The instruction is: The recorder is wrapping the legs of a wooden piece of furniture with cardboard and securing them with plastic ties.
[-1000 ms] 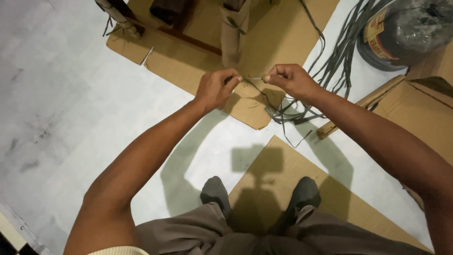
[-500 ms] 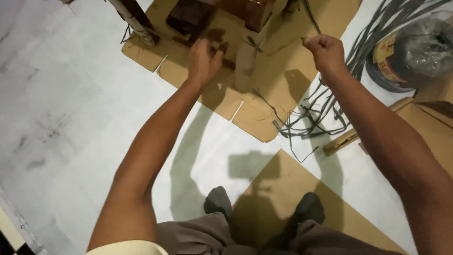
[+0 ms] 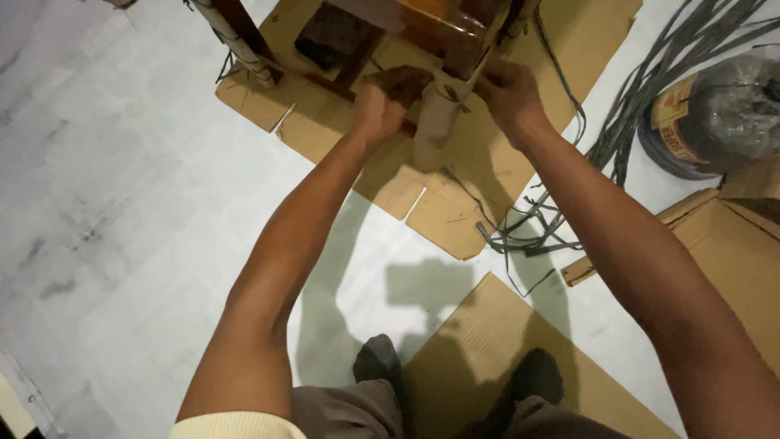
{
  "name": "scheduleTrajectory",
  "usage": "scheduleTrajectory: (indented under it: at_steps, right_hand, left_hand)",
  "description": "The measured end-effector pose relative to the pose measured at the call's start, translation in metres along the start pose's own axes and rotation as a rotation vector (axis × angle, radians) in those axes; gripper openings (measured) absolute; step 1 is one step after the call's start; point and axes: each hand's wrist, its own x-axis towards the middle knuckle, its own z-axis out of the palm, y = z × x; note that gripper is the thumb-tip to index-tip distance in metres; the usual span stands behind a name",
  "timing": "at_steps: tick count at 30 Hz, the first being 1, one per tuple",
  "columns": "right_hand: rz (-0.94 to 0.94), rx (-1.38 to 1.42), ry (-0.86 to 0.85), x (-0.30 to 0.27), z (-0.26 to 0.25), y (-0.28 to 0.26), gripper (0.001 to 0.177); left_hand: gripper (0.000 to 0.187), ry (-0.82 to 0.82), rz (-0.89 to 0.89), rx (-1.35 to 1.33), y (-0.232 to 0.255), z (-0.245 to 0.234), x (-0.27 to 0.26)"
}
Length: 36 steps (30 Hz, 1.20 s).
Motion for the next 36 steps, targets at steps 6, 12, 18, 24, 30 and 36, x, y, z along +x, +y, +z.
scheduleTrajectory:
  at_steps: [6,12,18,24,30,36]
  right_hand:
    - [0.051,-0.104,0.035,-0.017,-0.013,0.000,0.021]
    - [0.068,-0.102,0.059,-0.047,-0.021,-0.019,0.021]
    - [0.093,0.066,0.005,-0.072,-0.024,0.006,0.017]
    - [0.051,0.206,-0.070,-0.098,-0.017,-0.011,0.011]
    - [0.062,0.126,-0.099,-0.117,-0.007,-0.025,0.018]
    - [0.066,-0.008,-0.089,-0.128,0.007,-0.042,0.019]
  left_hand:
    - [0.032,0.011,-0.010,0.103,0.022,-0.016,-0.032]
    - [0.020,-0.015,-0.224,-0.178,0.017,-0.011,-0.052]
    - [0.018,0.083,-0.150,0.032,0.028,-0.011,-0.076]
    - [0.017,0.107,-0.287,-0.183,0.038,0.003,-0.091]
    - [0.017,0.078,-0.371,-0.276,0.035,0.015,-0.098]
    - [0.020,0.054,-0.616,-0.248,0.111,0.013,-0.099]
